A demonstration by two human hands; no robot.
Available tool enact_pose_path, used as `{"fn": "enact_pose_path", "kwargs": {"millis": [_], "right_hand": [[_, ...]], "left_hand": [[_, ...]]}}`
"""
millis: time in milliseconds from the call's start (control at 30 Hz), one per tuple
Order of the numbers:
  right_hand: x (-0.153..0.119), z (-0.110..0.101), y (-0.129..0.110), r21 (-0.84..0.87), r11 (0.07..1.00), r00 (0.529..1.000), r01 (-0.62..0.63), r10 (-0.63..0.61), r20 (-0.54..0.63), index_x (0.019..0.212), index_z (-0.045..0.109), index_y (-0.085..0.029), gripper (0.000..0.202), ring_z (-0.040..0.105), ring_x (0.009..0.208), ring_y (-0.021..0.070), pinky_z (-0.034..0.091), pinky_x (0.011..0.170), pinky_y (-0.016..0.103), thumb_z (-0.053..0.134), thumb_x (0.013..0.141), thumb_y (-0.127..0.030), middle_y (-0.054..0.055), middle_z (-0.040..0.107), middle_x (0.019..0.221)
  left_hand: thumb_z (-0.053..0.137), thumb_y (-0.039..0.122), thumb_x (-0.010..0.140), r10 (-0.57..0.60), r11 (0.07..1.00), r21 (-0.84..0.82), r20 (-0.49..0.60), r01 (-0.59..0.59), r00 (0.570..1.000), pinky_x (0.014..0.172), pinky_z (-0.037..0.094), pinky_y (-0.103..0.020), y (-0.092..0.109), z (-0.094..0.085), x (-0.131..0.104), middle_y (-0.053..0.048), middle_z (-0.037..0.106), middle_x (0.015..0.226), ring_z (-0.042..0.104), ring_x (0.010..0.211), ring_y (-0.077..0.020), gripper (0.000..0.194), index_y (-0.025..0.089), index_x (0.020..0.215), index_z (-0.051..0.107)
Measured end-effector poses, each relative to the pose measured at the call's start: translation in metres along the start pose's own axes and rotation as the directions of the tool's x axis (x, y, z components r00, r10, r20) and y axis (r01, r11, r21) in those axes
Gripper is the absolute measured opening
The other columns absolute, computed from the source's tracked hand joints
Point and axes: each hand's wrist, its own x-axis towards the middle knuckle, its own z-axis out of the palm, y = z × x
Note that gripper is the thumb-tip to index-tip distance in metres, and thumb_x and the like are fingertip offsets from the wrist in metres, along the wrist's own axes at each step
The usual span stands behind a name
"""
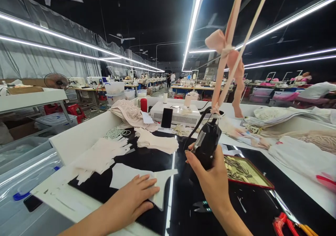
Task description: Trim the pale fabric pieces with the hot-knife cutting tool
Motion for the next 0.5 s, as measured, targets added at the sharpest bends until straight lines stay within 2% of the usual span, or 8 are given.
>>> {"fn": "enact_pose_path", "kwargs": {"millis": [67,133,267,367,500], "right_hand": [[-0.003,0.003,-0.003,-0.002,1.000,1.000,0.001,-0.001,-0.016,0.116,0.062,-0.024,0.048,0.066,0.086,0.0199,0.058,0.074,0.034,0.082,0.080,-0.049,0.003,0.071,0.103],[-0.007,0.006,-0.006,0.002,1.000,1.000,0.000,0.000,-0.017,0.111,0.061,-0.025,0.044,0.065,0.081,0.0185,0.057,0.072,0.034,0.082,0.079,-0.046,0.002,0.070,0.098],[-0.020,0.011,-0.009,0.122,0.992,0.999,0.022,-0.025,0.025,0.099,0.057,-0.025,0.029,0.064,0.065,0.0133,0.055,0.065,0.030,0.079,0.084,-0.036,-0.003,0.069,0.085],[-0.031,0.014,-0.010,0.283,0.959,0.996,-0.012,-0.012,0.084,0.106,0.056,-0.027,0.029,0.063,0.059,0.0123,0.055,0.058,0.029,0.077,0.086,-0.030,-0.005,0.068,0.083],[-0.042,0.019,-0.009,0.395,0.916,0.992,-0.073,0.024,0.127,0.124,0.055,-0.029,0.043,0.064,0.061,0.0133,0.055,0.056,0.029,0.077,0.088,-0.030,-0.003,0.068,0.085]], "left_hand": [[0.057,0.029,0.107,0.007,1.000,-0.015,-0.008,-0.007,1.000,0.119,0.047,-0.052,0.003,-0.004,0.001,-0.008,0.058,0.154,0.052,0.144,-0.0309,0.042,0.026,0.149,0.054],[0.056,0.028,0.108,0.030,0.999,-0.039,-0.066,-0.033,0.997,0.119,0.047,-0.049,0.005,-0.007,0.001,-0.010,0.061,0.149,0.055,0.141,-0.0284,0.037,0.024,0.145,0.057],[0.059,0.024,0.107,0.083,0.996,-0.019,-0.110,-0.085,0.991,0.101,0.058,-0.035,0.010,-0.007,0.004,-0.009,0.071,0.126,0.068,0.118,-0.0229,0.022,0.019,0.127,0.066],[0.057,0.026,0.108,0.199,0.980,0.054,-0.120,-0.194,0.973,0.094,0.058,-0.033,0.015,-0.003,0.011,-0.007,0.074,0.110,0.070,0.104,-0.0214,0.015,0.017,0.113,0.068],[0.048,0.023,0.111,0.341,0.934,0.142,-0.077,-0.328,0.937,0.090,0.056,-0.030,0.021,-0.002,0.023,-0.005,0.073,0.098,0.068,0.095,-0.0193,0.023,0.016,0.099,0.067]]}}
